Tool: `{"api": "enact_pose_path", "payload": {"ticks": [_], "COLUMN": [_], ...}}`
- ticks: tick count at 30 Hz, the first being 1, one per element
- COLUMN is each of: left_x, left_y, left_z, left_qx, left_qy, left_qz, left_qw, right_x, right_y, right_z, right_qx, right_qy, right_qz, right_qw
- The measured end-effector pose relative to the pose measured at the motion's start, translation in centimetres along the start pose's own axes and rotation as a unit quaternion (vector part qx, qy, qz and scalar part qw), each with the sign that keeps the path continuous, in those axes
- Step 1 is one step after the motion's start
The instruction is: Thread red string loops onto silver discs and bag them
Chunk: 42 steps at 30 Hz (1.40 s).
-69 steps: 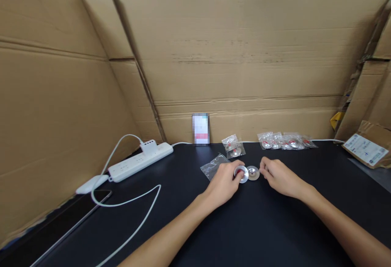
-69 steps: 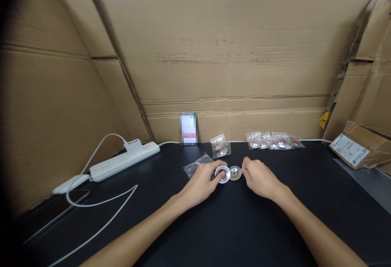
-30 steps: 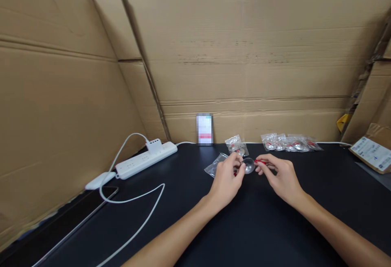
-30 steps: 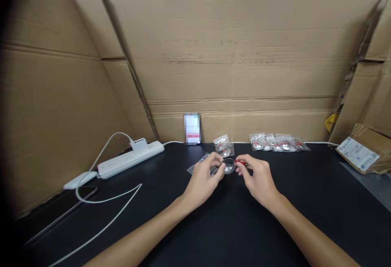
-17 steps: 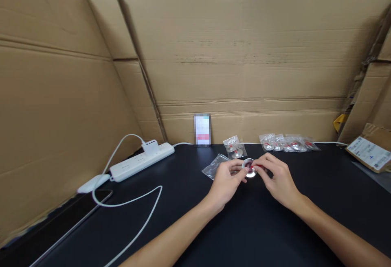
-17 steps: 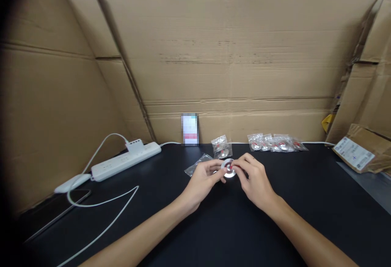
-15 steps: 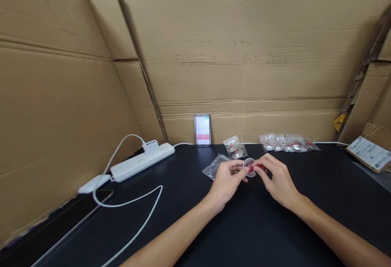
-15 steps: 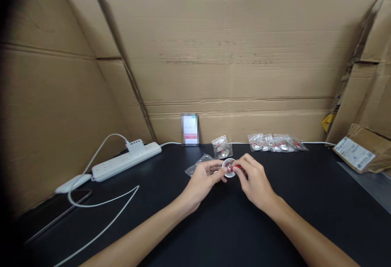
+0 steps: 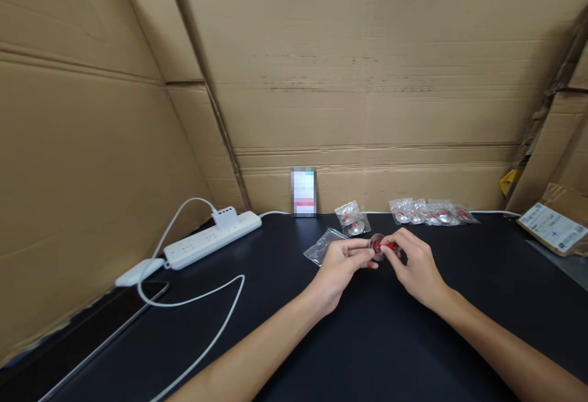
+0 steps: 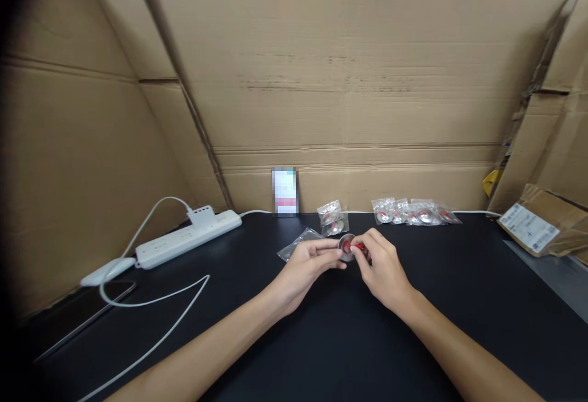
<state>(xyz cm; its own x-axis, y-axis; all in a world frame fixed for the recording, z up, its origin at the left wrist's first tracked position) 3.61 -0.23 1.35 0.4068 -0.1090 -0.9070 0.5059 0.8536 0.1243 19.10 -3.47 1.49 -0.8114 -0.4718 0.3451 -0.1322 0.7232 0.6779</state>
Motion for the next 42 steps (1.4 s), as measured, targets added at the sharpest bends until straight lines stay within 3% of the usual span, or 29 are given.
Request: {"api": "enact_pose_path", "payload": {"ticks": [10,16,25,31,36,39,42], "left_x": [0.2,0.2,0.1,-0.4,-0.4,-0.4,-0.4], "left_y": [0.1,-0.2,0.2,0.7,0.9,1.0,1.1], "left_z": [0.2,0.4,-0.6,-0.7,-0.7,-0.8,-1.2], "left_qx": [0.026,-0.022,-0.085,-0.035,0.013,0.053,0.058], "left_qy": [-0.039,-0.025,0.009,0.030,0.064,0.083,0.097], "left_qz": [0.007,0.006,0.019,0.014,0.017,0.012,0.002], "left_qw": [0.999,0.999,0.996,0.999,0.998,0.995,0.994], "right_x": [0.2,0.6,1.3,1.5,1.1,0.9,1.1], "right_y": [-0.5,-0.8,-0.6,0.1,-0.1,-0.2,-0.4], "right_z": [0.5,0.9,0.4,0.0,1.5,1.8,1.6], "right_qx": [0.000,-0.008,0.007,0.024,0.117,0.185,0.258], "right_qy": [-0.090,-0.114,0.036,0.118,0.305,0.421,0.518], "right_qz": [-0.041,-0.047,-0.066,-0.008,0.115,0.166,0.174], "right_qw": [0.995,0.992,0.997,0.993,0.938,0.873,0.797]}}
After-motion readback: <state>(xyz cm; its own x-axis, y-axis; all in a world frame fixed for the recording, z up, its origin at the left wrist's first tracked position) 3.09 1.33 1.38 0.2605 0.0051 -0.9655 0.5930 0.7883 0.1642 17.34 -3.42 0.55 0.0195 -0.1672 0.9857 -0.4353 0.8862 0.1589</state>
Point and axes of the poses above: each hand's wrist, its own y-axis towards the middle knuckle, its own z-axis out of the palm, x = y × z, the point moved 3 cm from there along y, towards the middle knuckle, and after that the axes turned 12 degrees about -y, right-handed, at the moved point
